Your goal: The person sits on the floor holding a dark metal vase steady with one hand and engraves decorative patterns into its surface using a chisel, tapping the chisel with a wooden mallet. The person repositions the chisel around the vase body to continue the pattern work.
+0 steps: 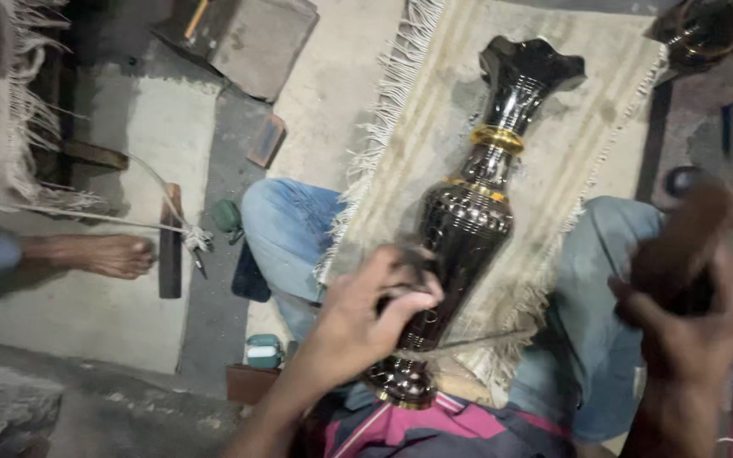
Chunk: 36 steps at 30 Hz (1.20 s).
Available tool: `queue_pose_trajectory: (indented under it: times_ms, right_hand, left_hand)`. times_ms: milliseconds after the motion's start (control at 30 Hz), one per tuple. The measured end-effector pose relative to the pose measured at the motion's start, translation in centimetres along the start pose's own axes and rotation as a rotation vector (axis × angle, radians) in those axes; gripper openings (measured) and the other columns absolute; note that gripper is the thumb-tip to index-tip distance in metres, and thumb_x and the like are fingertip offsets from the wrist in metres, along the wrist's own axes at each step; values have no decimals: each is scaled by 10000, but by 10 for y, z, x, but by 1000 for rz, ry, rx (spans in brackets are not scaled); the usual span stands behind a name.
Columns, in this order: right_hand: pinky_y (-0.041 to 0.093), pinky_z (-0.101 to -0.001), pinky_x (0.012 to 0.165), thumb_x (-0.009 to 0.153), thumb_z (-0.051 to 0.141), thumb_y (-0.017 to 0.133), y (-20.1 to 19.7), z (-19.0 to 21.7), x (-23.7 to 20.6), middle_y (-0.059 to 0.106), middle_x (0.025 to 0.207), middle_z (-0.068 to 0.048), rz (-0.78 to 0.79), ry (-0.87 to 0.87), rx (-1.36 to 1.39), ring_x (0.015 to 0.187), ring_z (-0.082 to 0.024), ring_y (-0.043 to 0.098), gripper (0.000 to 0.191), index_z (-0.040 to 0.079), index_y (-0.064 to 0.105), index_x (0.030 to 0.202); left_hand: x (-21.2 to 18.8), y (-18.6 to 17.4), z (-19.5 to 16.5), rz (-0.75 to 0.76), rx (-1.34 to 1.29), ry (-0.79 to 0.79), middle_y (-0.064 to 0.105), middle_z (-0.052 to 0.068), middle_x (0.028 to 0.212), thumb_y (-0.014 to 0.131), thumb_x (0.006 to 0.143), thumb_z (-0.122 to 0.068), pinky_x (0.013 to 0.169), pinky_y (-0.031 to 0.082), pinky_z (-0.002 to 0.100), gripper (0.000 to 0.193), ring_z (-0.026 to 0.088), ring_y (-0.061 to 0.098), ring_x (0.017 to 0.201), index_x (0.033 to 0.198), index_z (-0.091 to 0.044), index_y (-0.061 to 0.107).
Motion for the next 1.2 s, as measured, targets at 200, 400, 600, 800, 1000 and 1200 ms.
queue_pose_trajectory:
  times_ms: [200,400,600,800,1000,1200]
  right_hand:
    - [541,-256,899,760,34,805,-2,-96,-67,673,1070,-12,-184,223,136,972,-113,662,624,54,541,1325]
    - [524,-304,978,907,-54,800,-35,-109,-84,647,1145,-143,-82,70,-331,1033,-206,646,507,-4,511,1321]
    - [504,-290,1013,893,13,698,-63,-82,-63,595,1184,-96,6,63,-227,1079,-160,606,568,2,439,1399]
    - [499,-297,979,899,5,669,-67,-65,-54,584,1138,-87,58,58,-284,1037,-158,597,482,11,462,1335]
    - [493,-304,946,906,-3,640,-82,-80,-57,573,1092,-77,101,66,-330,996,-156,587,398,20,484,1271]
    - [487,-310,912,912,-11,611,-92,-95,-61,562,1046,-68,96,206,-139,954,-154,578,315,29,507,1207]
  left_hand:
    - [25,-6,-16,316,248,360,702,160,1131,704,991,-126,892,572,388,353,295,718,1027,1313,-6,620]
    - [47,-7,-11,519,326,466,683,114,1021,733,932,-114,784,552,397,420,265,689,920,1343,-86,648]
    - [60,-5,-10,749,194,475,624,65,977,680,926,-1,827,596,351,569,217,670,894,1462,-156,569]
    - [69,3,-7,824,334,571,629,81,951,725,824,19,827,544,402,664,259,648,893,1446,-163,580]
    - [73,9,-6,891,331,587,635,70,940,664,775,85,853,565,372,714,241,655,898,1435,-174,583]
    - [73,7,-10,906,293,599,636,70,936,674,799,62,839,559,374,674,243,662,918,1426,-173,596]
Point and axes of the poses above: each hand's wrist, its own x-axis towards the middle knuckle, its own y-axis out of the palm, z = x × y, the point moved 3 cm from there along x, towards the middle knuckle
